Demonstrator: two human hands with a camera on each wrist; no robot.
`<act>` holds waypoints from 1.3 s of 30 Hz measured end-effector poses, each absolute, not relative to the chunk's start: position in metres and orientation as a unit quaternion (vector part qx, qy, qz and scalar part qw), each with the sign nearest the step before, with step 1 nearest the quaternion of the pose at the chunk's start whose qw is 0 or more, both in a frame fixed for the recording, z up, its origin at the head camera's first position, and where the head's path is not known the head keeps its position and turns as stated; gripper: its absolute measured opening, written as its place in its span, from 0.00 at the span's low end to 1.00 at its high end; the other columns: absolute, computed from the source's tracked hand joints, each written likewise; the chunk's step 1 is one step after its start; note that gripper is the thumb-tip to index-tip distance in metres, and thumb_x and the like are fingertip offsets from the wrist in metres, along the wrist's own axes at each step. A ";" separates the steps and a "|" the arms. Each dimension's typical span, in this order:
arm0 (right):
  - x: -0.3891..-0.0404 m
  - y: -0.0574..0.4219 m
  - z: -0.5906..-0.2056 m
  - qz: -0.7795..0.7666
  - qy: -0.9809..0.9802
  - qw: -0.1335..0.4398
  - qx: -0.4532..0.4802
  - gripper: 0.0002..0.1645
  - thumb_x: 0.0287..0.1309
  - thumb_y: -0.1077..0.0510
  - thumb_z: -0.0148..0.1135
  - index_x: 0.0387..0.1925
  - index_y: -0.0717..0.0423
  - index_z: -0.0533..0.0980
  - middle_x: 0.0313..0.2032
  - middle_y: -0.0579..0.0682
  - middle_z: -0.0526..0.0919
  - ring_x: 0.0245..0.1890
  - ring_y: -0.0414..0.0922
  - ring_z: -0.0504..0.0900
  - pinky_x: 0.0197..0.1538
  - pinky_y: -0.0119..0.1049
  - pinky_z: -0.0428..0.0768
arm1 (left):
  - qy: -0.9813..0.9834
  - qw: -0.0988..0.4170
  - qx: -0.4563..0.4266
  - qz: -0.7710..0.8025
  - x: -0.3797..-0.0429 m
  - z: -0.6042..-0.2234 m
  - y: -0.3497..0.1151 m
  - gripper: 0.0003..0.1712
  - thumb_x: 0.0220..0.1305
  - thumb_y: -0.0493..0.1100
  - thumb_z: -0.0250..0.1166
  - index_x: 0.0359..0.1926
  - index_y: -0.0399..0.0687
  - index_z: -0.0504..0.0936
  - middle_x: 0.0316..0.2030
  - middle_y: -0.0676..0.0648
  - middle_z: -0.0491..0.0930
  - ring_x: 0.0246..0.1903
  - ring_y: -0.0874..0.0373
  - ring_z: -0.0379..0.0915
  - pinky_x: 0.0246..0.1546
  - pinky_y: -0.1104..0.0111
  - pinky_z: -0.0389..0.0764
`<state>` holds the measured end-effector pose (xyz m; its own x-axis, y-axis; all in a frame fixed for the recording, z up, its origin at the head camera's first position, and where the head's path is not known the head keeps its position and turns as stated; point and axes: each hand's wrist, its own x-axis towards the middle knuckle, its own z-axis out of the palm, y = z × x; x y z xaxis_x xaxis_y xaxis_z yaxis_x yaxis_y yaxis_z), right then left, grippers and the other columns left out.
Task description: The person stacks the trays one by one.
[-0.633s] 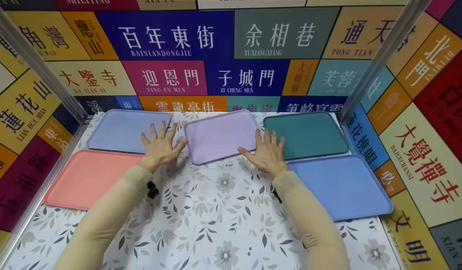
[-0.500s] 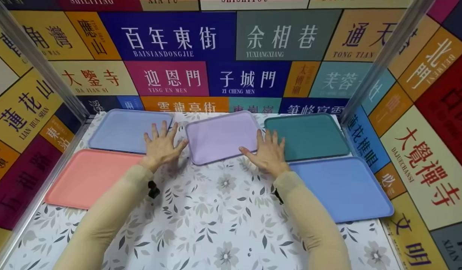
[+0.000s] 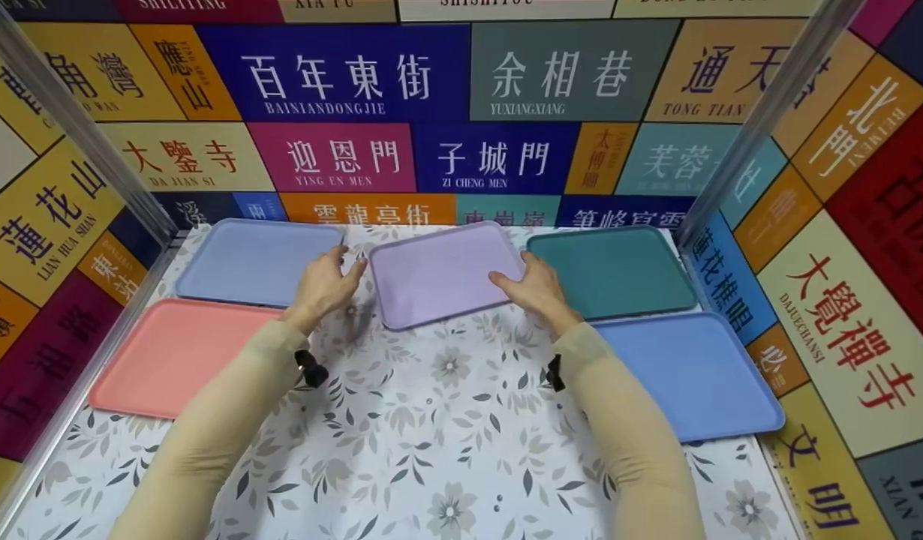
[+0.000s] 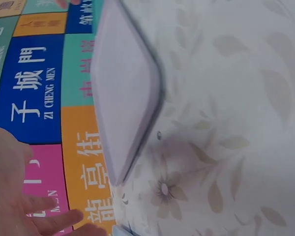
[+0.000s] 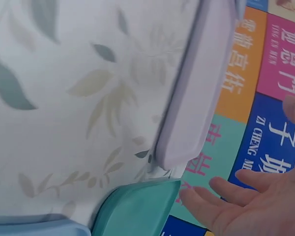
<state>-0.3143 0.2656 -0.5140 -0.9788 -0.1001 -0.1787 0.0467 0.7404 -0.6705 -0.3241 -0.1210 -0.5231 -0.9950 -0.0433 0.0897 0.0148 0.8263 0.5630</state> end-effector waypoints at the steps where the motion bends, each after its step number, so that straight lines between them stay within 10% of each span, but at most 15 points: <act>1: -0.316 0.266 -0.513 -0.367 0.924 0.104 -0.006 0.58 0.79 0.30 0.60 0.89 0.62 0.54 0.87 0.69 0.61 0.87 0.69 0.60 0.88 0.68 0.63 | -0.951 0.045 0.015 -0.304 -0.325 -0.522 -0.121 0.37 0.83 0.61 0.58 0.76 0.39 0.78 0.67 0.32 0.86 0.66 0.31 0.84 0.69 0.42 0.85; 12: -0.337 0.274 -0.519 -0.485 0.853 0.147 0.126 0.50 0.76 0.43 0.69 0.86 0.61 0.62 0.72 0.68 0.79 0.59 0.53 0.85 0.58 0.43 0.93 | -0.909 -0.013 0.085 -0.408 -0.374 -0.567 -0.136 0.23 0.76 0.57 0.68 0.56 0.44 0.91 0.50 0.41 0.94 0.49 0.46 0.92 0.54 0.56 0.91; 23: -0.348 0.277 -0.535 -0.486 0.840 0.162 0.180 0.49 0.76 0.50 0.67 0.86 0.67 0.59 0.81 0.69 0.70 0.80 0.62 0.75 0.77 0.55 0.85 | -0.843 -0.078 0.199 -0.494 -0.351 -0.540 -0.105 0.19 0.74 0.41 0.69 0.62 0.41 0.86 0.54 0.40 0.90 0.46 0.47 0.93 0.49 0.59 0.96; 39: -0.357 0.268 -0.533 -0.463 0.854 0.152 0.183 0.43 0.73 0.52 0.69 0.80 0.69 0.68 0.75 0.67 0.76 0.73 0.60 0.82 0.71 0.50 0.89 | -0.837 -0.106 0.218 -0.490 -0.418 -0.633 -0.114 0.21 0.56 0.42 0.73 0.52 0.45 0.93 0.45 0.46 0.93 0.38 0.53 0.89 0.33 0.66 0.93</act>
<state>-0.3570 0.2677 -0.5334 -0.8870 0.1717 -0.4286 0.4528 0.5048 -0.7349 -0.4184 -0.1144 -0.6326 -0.8829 -0.2612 -0.3903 -0.4682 0.4243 0.7751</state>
